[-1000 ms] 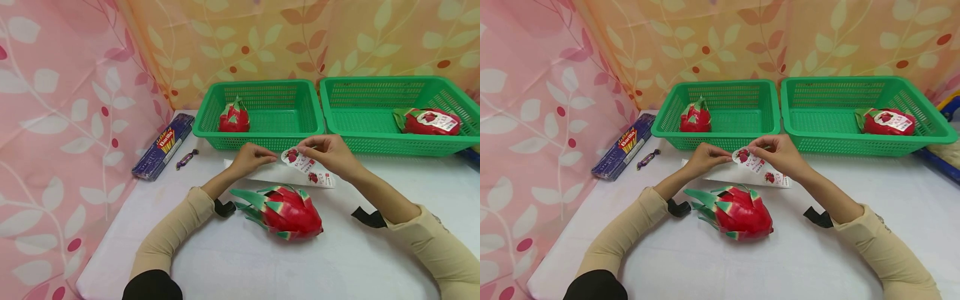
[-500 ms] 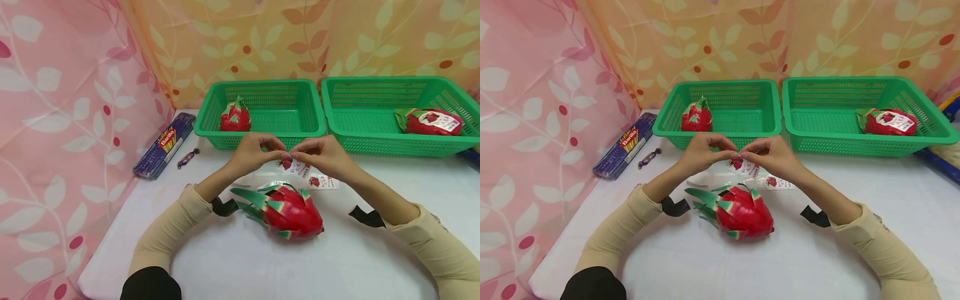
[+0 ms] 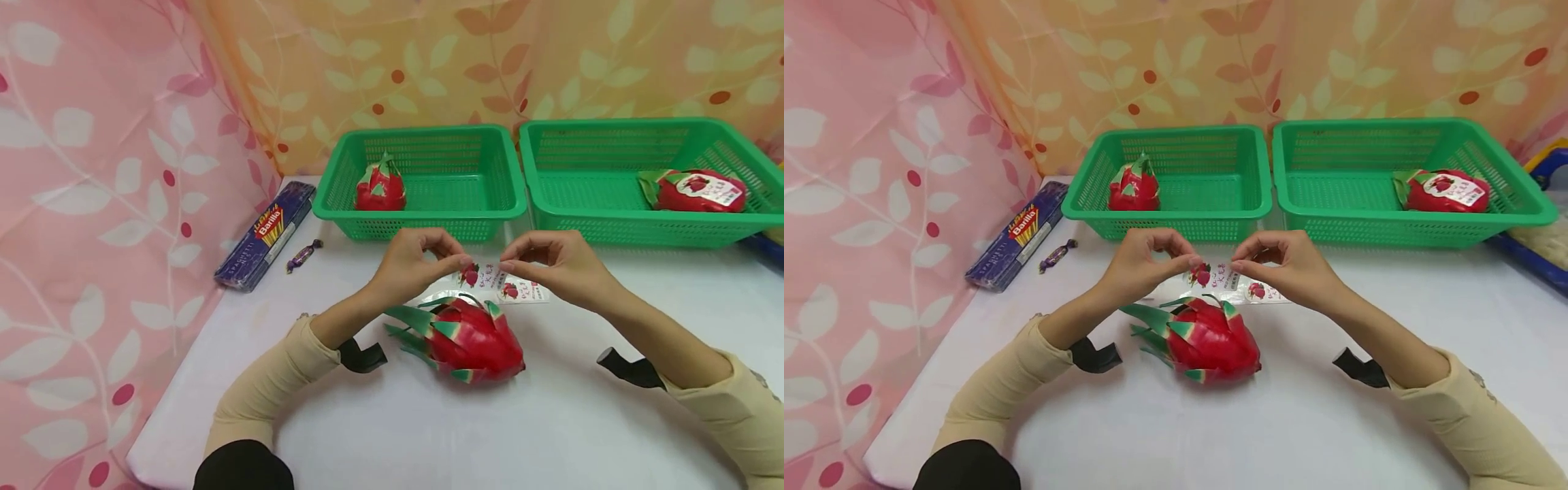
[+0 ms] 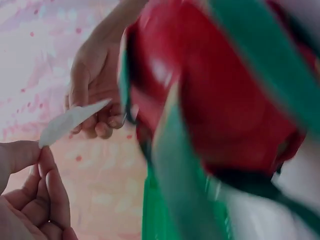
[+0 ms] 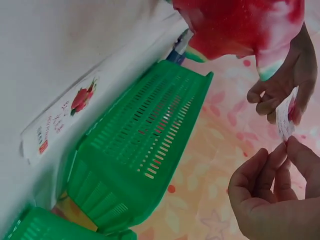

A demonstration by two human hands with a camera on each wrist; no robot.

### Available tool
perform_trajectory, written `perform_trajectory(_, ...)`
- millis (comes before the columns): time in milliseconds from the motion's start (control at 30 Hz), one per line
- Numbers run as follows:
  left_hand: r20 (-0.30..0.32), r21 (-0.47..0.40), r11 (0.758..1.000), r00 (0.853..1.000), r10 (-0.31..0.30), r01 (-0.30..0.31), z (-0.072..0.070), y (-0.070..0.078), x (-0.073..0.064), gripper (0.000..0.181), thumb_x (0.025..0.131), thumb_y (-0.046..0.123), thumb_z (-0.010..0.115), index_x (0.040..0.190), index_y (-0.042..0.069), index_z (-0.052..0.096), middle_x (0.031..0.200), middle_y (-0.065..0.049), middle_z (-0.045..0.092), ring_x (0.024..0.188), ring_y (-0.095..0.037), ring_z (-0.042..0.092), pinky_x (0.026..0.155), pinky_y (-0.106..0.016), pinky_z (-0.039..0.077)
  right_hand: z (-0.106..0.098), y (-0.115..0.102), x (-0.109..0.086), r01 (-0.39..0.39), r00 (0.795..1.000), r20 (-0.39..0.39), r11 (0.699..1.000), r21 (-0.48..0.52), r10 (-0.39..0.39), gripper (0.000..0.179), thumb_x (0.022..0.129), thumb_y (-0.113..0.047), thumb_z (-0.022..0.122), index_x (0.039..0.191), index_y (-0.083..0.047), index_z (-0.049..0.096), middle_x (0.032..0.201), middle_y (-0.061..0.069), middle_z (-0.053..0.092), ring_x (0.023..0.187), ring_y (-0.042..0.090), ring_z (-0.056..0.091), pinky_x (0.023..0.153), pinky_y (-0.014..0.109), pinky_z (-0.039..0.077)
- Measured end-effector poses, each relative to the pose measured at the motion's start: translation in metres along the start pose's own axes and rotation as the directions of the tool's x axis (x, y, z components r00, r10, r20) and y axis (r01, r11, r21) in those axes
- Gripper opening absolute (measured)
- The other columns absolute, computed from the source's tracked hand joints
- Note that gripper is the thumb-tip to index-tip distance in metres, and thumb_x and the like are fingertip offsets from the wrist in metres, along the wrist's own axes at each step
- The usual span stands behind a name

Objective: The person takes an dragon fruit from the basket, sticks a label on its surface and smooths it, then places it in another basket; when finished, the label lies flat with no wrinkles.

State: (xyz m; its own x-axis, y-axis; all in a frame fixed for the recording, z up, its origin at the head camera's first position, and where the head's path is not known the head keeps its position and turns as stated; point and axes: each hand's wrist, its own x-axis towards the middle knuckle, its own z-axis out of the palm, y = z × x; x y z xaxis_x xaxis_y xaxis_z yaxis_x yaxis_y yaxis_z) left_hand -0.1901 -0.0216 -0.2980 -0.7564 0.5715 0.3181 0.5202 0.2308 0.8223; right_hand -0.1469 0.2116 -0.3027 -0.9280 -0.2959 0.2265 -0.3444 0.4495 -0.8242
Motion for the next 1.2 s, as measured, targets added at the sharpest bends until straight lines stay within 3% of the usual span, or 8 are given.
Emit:
perform_trajectory(133, 0.019, -0.063, 0.998, 1.000, -0.010, 0.011, 0.014, 0.001, -0.016, 0.008, 0.081, 0.017, 0.071, 0.080, 0.009, 0.069, 0.070, 0.001, 0.067, 0.063, -0.008, 0.057, 0.058, -0.021, 0.048, -0.007, 0.003, -0.010, 0.023, 0.983, 0.180, 0.996, 0.085, -0.038, 0.004, 0.084, -0.005, 0.065, 0.088, -0.006, 0.065, 0.080, -0.001, 0.065, 0.071, 0.012, 0.060, 0.063, 0.021, 0.053)
perform_trajectory(300, 0.086, -0.098, 0.995, 0.996, -0.012, 0.020, 0.033, 0.004, -0.040, 0.007, 0.080, 0.013, 0.069, 0.075, 0.009, 0.067, 0.068, 0.000, 0.066, 0.057, -0.005, 0.054, 0.054, -0.020, 0.048, -0.009, 0.014, -0.020, 0.015, 0.897, 0.423, 0.966, 0.257, -0.126, 0.008, 0.086, 0.003, 0.059, 0.088, -0.004, 0.061, 0.080, 0.000, 0.061, 0.073, 0.010, 0.056, 0.065, 0.022, 0.052)
perform_trajectory(500, 0.076, 0.006, 0.999, 0.996, 0.053, -0.053, 0.048, -0.001, -0.053, 0.012, 0.077, 0.009, 0.069, 0.066, 0.010, 0.064, 0.051, 0.004, 0.050, 0.045, 0.002, 0.038, 0.041, -0.013, 0.033, 0.001, 0.033, -0.024, -0.029, 0.827, 0.536, 0.939, 0.342, -0.169, 0.008, 0.087, 0.004, 0.056, 0.089, -0.002, 0.059, 0.078, 0.010, 0.056, 0.072, 0.014, 0.052, 0.064, 0.026, 0.050)
perform_trajectory(733, 0.042, 0.237, 0.962, 0.991, 0.127, -0.133, 0.053, -0.007, -0.054, 0.016, 0.074, 0.015, 0.070, 0.061, 0.017, 0.060, 0.047, 0.010, 0.042, 0.045, 0.003, 0.033, 0.043, -0.011, 0.025, 0.011, 0.048, -0.024, -0.027, 0.840, 0.522, 0.949, 0.313, -0.148, 0.004, 0.088, 0.002, 0.057, 0.086, -0.003, 0.057, 0.079, 0.007, 0.054, 0.074, 0.010, 0.051, 0.064, 0.025, 0.049)
perform_trajectory(900, 0.031, 0.277, 0.948, 0.987, 0.158, -0.160, 0.053, -0.006, -0.055, 0.009, 0.075, 0.012, 0.068, 0.072, 0.017, 0.060, 0.060, 0.009, 0.046, 0.054, 0.001, 0.038, 0.049, -0.010, 0.029, 0.014, 0.049, -0.024, 0.002, 0.867, 0.480, 0.964, 0.266, -0.134, 0.010, 0.087, -0.004, 0.060, 0.088, -0.005, 0.050, 0.083, 0.005, 0.052, 0.079, 0.009, 0.054, 0.066, 0.029, 0.052)
perform_trajectory(1000, 0.024, 0.367, 0.892, 0.962, 0.273, -0.262, 0.054, -0.007, -0.056, 0.009, 0.075, 0.012, 0.067, 0.080, 0.019, 0.069, 0.070, 0.008, 0.049, 0.061, -0.001, 0.041, 0.053, -0.009, 0.031, 0.014, 0.049, -0.024, 0.012, 0.875, 0.464, 0.966, 0.256, -0.134, 0.012, 0.087, -0.004, 0.060, 0.088, -0.005, 0.048, 0.082, 0.007, 0.050, 0.078, 0.009, 0.055, 0.064, 0.032, 0.053)
perform_trajectory(1100, 0.031, 0.518, 0.771, 0.909, 0.417, -0.371, 0.057, -0.008, -0.058, 0.011, 0.075, 0.019, 0.069, 0.081, 0.025, 0.075, 0.075, 0.007, 0.051, 0.065, -0.004, 0.043, 0.055, -0.010, 0.031, 0.014, 0.049, -0.024, 0.002, 0.880, 0.457, 0.965, 0.263, -0.126, 0.011, 0.088, -0.002, 0.058, 0.088, -0.003, 0.047, 0.082, 0.010, 0.049, 0.078, 0.011, 0.057, 0.065, 0.034, 0.056)
perform_trajectory(1200, 0.055, 0.616, 0.668, 0.869, 0.492, -0.417, 0.058, -0.010, -0.060, 0.009, 0.074, 0.030, 0.072, 0.082, 0.027, 0.076, 0.079, 0.006, 0.053, 0.069, -0.007, 0.043, 0.056, -0.012, 0.033, 0.014, 0.046, -0.026, 0.009, 0.914, 0.394, 0.978, 0.208, -0.092, 0.010, 0.088, -0.003, 0.059, 0.088, -0.006, 0.049, 0.082, 0.008, 0.050, 0.078, 0.012, 0.058, 0.067, 0.033, 0.057)
